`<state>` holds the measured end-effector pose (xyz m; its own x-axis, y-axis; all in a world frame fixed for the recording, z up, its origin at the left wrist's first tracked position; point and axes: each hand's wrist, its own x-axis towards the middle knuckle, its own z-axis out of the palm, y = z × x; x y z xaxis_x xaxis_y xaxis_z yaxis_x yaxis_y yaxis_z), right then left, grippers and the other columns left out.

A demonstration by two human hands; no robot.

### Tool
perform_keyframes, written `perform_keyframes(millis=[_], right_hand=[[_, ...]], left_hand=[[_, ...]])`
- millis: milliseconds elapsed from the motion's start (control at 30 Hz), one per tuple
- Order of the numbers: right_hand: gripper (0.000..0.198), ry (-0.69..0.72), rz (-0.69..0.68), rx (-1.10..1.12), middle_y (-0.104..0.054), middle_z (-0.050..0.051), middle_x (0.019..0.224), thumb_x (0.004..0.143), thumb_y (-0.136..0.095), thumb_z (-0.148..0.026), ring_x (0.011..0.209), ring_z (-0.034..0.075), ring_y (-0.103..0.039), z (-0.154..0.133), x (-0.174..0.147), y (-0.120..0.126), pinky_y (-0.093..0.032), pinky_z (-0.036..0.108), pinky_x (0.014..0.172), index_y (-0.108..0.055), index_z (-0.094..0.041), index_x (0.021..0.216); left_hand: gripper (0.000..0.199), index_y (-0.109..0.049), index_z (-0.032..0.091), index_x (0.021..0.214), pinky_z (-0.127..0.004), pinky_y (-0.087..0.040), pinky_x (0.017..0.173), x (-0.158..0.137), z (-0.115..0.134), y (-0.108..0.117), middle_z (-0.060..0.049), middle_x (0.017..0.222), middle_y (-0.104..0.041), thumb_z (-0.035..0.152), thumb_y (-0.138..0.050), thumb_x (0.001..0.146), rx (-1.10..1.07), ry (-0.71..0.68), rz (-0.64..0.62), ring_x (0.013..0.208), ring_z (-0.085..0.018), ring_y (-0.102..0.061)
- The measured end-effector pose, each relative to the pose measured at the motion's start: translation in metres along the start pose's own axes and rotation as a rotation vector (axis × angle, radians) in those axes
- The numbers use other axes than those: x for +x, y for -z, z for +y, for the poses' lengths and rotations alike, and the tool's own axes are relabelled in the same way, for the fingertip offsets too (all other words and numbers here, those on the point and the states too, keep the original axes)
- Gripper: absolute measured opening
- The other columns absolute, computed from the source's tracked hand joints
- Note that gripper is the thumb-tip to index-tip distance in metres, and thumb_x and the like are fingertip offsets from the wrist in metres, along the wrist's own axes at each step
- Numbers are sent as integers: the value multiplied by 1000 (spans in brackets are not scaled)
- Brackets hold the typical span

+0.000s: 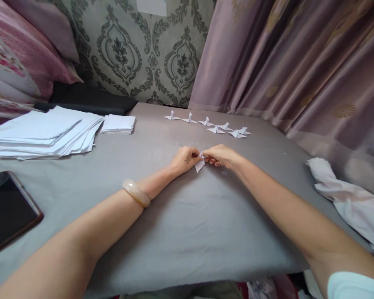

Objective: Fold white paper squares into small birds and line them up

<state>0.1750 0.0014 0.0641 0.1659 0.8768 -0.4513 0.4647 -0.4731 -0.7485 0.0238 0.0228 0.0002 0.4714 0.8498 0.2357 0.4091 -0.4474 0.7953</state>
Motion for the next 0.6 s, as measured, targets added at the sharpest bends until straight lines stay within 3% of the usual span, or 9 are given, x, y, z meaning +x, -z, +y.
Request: perform_keyframes(millis=[300,600], right_hand=[[25,-23,-66,179,-47,-5,49,70,-70,-14,41,3,-36,11,4,2,-24,15,35,-50,-16,56],[22,32,-107,276,-50,-4,53,68,-73,-16,42,2,-37,23,7,5,-19,14,32,-52,-15,60]], left_hand=[[23,-74,12,83,-22,-35,59,-1,-1,0,0,63,-59,31,-62,78,-32,2,-3,62,-11,-48],[23,-74,13,83,-22,-34,58,-2,1,0,1,62,-58,32,-63,77,-24,39,15,61,-11,-46]])
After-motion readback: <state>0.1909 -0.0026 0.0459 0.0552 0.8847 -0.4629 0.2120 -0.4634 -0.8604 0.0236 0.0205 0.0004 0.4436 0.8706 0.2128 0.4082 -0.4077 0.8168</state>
